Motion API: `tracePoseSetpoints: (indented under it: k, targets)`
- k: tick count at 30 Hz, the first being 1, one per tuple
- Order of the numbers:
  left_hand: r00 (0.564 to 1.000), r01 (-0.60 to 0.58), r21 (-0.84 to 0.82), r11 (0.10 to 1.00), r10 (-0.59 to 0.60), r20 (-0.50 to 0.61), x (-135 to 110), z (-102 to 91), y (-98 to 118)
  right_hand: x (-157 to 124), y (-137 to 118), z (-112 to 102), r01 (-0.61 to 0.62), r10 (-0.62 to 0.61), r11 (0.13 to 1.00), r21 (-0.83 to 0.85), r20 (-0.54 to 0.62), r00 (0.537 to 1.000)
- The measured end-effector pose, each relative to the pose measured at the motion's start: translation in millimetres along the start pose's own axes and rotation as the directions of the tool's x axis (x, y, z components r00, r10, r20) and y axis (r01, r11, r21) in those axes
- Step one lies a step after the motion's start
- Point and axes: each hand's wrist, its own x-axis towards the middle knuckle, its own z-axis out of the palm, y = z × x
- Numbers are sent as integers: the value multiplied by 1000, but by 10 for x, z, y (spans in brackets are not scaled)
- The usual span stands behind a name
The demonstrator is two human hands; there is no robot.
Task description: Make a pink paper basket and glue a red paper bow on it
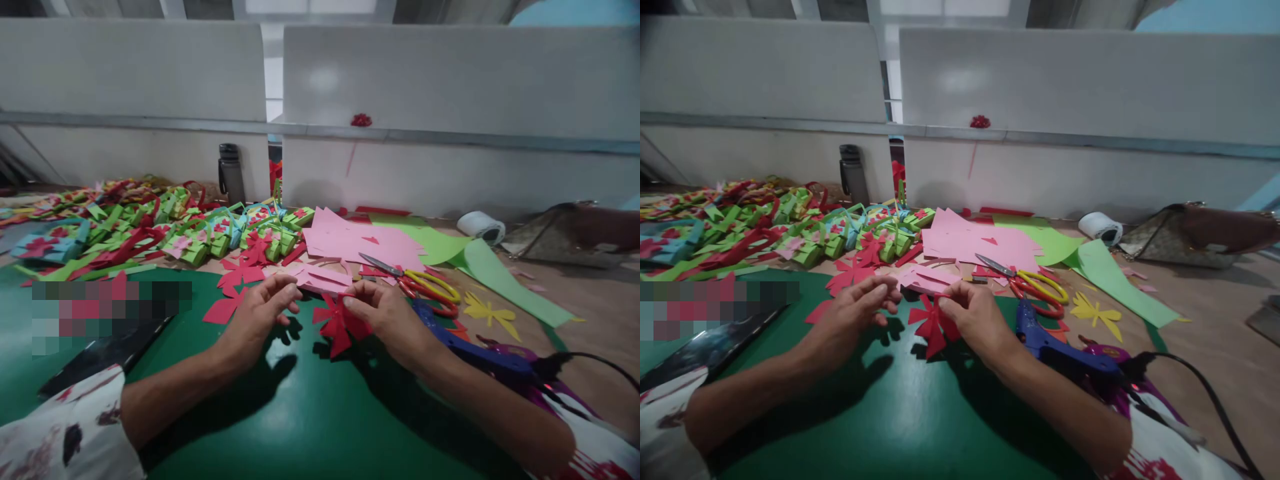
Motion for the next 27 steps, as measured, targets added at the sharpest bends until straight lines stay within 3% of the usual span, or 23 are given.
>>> tracePoseSetpoints:
  k: [3, 6, 10, 14, 17, 27]
  targets:
    - [983, 178, -296, 939, -159, 88, 16, 110, -56, -4, 37, 43, -13, 24, 987, 158, -62, 998]
    - [974, 213, -384, 898, -162, 161, 3, 240, -106, -28, 27, 80, -37, 67, 956, 292, -93, 993]
    - [965, 222, -394, 892, -142, 220, 13, 354, -135, -73, -6, 96, -50, 98, 915, 400, -101, 990]
    - [967, 229, -340, 912, -173, 187, 52, 392, -143, -98, -4, 100, -38, 96, 905, 424, -117, 988]
    - [971, 209, -336, 919, -153, 186, 80, 400, -154, -101, 15, 108, -46, 101, 911, 409, -114, 988]
    - [943, 308, -305, 901, -248, 221, 124, 364, -181, -73, 20, 45, -65, 90, 961, 268, -79, 993]
